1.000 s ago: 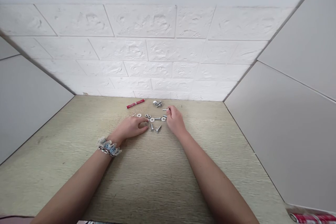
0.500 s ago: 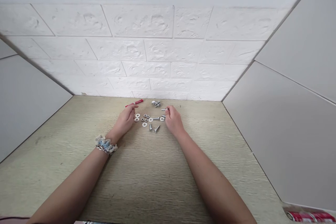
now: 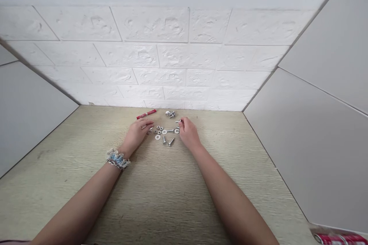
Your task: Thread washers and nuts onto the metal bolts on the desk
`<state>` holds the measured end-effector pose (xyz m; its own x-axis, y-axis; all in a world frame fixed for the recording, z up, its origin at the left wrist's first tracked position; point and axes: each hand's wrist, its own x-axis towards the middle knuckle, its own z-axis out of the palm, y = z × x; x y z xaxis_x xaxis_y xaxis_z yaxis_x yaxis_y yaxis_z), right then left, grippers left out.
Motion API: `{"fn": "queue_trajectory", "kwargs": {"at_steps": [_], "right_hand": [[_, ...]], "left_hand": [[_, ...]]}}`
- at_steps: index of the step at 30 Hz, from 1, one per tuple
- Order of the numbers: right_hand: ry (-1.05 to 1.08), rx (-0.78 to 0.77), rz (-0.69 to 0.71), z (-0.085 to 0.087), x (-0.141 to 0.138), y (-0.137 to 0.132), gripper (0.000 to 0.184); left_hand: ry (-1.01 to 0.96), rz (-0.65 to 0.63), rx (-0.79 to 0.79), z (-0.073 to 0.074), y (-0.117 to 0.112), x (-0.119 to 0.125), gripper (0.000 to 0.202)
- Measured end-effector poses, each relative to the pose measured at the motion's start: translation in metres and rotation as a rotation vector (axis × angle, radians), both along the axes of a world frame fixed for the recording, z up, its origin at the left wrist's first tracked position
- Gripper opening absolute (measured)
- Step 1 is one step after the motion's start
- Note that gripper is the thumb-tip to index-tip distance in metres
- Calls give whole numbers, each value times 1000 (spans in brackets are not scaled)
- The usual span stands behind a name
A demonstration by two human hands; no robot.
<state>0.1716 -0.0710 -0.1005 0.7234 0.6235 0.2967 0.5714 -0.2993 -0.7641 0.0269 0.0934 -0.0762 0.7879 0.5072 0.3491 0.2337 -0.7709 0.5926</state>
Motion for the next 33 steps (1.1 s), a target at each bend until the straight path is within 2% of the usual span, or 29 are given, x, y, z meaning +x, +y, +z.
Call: {"fn": "queue_trajectory", "kwargs": {"at_steps": [4,11,20,33], "right_hand": [[-10,0,12,0,0,0,21],[-76,-18,60,-2,2,1,21],[-110,-102,-24,-2,7,1,21],[-143,-163,-77,-5,12,0,26]], "left_hand": [[103,-24,-27,-2,-1,3,23],[234,71,-6,-1,-3,5,16],[220,116,76,1,-6,6,16],[269,137,43,1,-5,6,19]]}}
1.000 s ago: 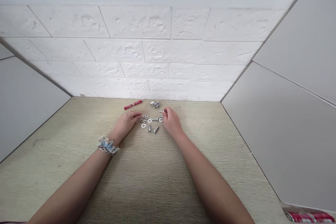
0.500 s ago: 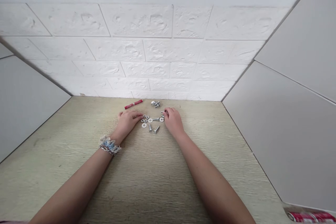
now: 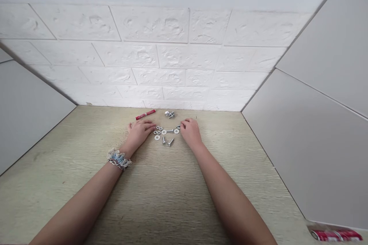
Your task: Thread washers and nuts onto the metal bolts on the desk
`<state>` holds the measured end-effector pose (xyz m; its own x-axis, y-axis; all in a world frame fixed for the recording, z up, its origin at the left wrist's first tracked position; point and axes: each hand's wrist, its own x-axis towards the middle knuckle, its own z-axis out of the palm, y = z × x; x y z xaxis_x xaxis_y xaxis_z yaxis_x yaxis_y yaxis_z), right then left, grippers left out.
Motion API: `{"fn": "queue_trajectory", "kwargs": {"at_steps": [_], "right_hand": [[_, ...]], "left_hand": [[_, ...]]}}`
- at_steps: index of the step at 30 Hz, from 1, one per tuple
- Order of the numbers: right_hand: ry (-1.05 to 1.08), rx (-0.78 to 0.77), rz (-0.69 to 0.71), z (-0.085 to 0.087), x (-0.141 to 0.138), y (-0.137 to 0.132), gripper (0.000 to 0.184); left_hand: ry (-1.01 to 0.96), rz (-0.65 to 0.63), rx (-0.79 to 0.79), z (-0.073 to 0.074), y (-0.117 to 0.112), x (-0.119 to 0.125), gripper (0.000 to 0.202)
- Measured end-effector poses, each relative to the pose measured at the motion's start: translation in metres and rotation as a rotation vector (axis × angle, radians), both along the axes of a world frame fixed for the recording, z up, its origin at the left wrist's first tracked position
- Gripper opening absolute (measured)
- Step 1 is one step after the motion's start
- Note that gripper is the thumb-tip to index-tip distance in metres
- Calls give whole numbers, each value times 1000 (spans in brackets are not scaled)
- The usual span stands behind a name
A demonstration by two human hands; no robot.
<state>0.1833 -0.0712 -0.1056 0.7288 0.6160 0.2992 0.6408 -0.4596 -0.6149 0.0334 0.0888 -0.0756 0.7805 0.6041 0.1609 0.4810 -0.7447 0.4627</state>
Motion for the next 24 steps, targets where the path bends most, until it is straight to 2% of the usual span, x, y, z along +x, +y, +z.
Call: {"fn": "queue_trajectory", "kwargs": {"at_steps": [4,8,12,16,19,24], "right_hand": [[3,25,-3,5,0,3,26],[-60,53,25,19,1,20,30],[-214,-132,111,31,0,48,25],[-422,-285,197,33,-6,72,18],[-500,-328,196,31,-8,82,24],[-486,-334,207,29,-6,90,32]], "left_hand": [[-7,-7,7,-5,3,1,19],[-66,-6,13,-9,5,0,21],[-171,17,49,-10,5,-2,25],[-202,43,28,-7,3,-3,27],[-221,61,14,-5,3,-3,28],[-239,58,17,-5,3,-2,27]]}}
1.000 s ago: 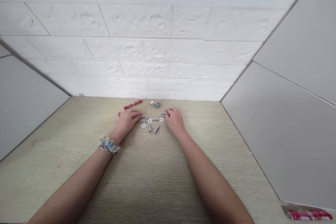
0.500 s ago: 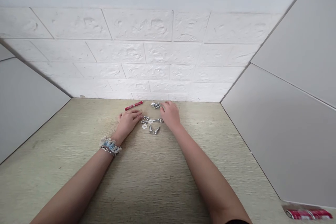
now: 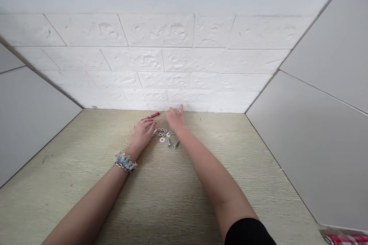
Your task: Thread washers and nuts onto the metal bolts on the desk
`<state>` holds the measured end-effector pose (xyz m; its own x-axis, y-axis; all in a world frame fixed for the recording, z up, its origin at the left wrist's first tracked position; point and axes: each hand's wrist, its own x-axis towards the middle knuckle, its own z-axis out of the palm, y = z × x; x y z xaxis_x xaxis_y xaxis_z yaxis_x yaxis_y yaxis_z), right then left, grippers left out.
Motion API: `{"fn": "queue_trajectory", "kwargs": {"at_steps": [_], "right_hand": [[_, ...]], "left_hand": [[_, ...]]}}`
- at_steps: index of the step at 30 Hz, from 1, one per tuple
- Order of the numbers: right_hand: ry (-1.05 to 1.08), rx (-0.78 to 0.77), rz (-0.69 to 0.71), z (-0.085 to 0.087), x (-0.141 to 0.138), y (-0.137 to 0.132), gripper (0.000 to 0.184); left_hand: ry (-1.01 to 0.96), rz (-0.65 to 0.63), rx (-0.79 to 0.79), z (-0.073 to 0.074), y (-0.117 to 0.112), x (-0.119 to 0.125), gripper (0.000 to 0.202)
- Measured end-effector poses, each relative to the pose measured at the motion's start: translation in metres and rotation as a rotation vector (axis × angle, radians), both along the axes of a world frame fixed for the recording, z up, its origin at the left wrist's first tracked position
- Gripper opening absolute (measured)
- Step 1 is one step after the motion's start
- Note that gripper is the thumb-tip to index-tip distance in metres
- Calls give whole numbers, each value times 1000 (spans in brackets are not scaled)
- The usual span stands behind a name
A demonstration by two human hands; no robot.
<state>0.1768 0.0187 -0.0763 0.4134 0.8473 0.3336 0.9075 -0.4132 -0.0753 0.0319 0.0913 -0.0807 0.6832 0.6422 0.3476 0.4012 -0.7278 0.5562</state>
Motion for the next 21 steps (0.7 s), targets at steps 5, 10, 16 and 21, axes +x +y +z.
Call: {"fn": "queue_trajectory", "kwargs": {"at_steps": [5,10,16,21], "right_hand": [[-25,28,57,0,-4,-8,29],[-13,218,127,-1,-22,-38,26],[61,288,196,-1,-40,-83,28],[202,338,211,-1,-41,-100,18]], "left_hand": [[-65,-13,17,2,-1,-1,24],[-258,-142,-27,11,-8,-2,32],[-253,-331,-402,13,-31,2,36],[-193,-410,-763,15,-45,4,32]]}}
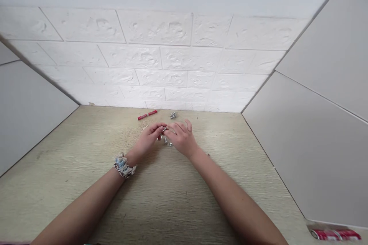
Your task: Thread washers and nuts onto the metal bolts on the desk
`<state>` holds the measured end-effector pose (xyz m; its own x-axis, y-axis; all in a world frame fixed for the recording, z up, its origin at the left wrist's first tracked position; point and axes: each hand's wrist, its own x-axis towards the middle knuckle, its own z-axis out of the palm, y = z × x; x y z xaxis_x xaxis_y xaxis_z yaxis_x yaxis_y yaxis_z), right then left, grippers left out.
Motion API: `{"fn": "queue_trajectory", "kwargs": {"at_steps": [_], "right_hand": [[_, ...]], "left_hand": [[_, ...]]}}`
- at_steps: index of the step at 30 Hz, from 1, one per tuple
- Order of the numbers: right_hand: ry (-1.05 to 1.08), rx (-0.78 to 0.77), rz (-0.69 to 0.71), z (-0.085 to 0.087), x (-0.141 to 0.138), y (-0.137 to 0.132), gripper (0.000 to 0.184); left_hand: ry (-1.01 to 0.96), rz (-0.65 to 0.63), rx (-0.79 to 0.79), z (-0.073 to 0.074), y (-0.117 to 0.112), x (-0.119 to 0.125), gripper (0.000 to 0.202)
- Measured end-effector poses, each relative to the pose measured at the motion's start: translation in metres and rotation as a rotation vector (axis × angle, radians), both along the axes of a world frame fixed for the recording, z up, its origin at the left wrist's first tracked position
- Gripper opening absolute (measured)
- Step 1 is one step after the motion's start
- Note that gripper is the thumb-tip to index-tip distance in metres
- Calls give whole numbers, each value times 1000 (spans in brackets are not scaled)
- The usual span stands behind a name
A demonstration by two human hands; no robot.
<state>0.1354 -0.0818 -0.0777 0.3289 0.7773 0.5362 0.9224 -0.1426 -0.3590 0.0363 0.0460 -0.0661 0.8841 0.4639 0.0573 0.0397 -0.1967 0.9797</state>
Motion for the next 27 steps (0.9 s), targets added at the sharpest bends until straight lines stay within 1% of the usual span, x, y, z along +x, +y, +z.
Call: {"fn": "queue_trajectory", "kwargs": {"at_steps": [2,4,7,11,13,15,17,19,22,27], "right_hand": [[119,94,-16,1,-1,-3,19],[304,153,-35,2,-3,-4,23],[608,136,-39,4,-8,-3,35],[972,131,-38,6,-14,5,44],[1144,106,-34,6,-14,8,46],[1293,34,-27,8,-14,10,45],[1448,-59,-14,10,-14,10,44],[1605,-122,21,12,-14,9,43],[1735,-132,68,15,-15,7,42],[1721,-32,59,9,-15,8,34]], "left_hand": [[-41,26,-95,1,-3,0,31],[-82,62,-159,0,-5,0,31],[-115,89,-199,-5,-8,1,30],[-164,58,-189,-9,-10,3,24],[-187,81,-113,-9,-11,3,20],[-178,122,-36,-6,-11,2,19],[-136,131,-42,-3,-12,2,21],[-96,120,-98,-1,-13,1,25],[-75,94,-130,-1,-15,1,27],[-77,68,-109,-4,-13,2,26]]}}
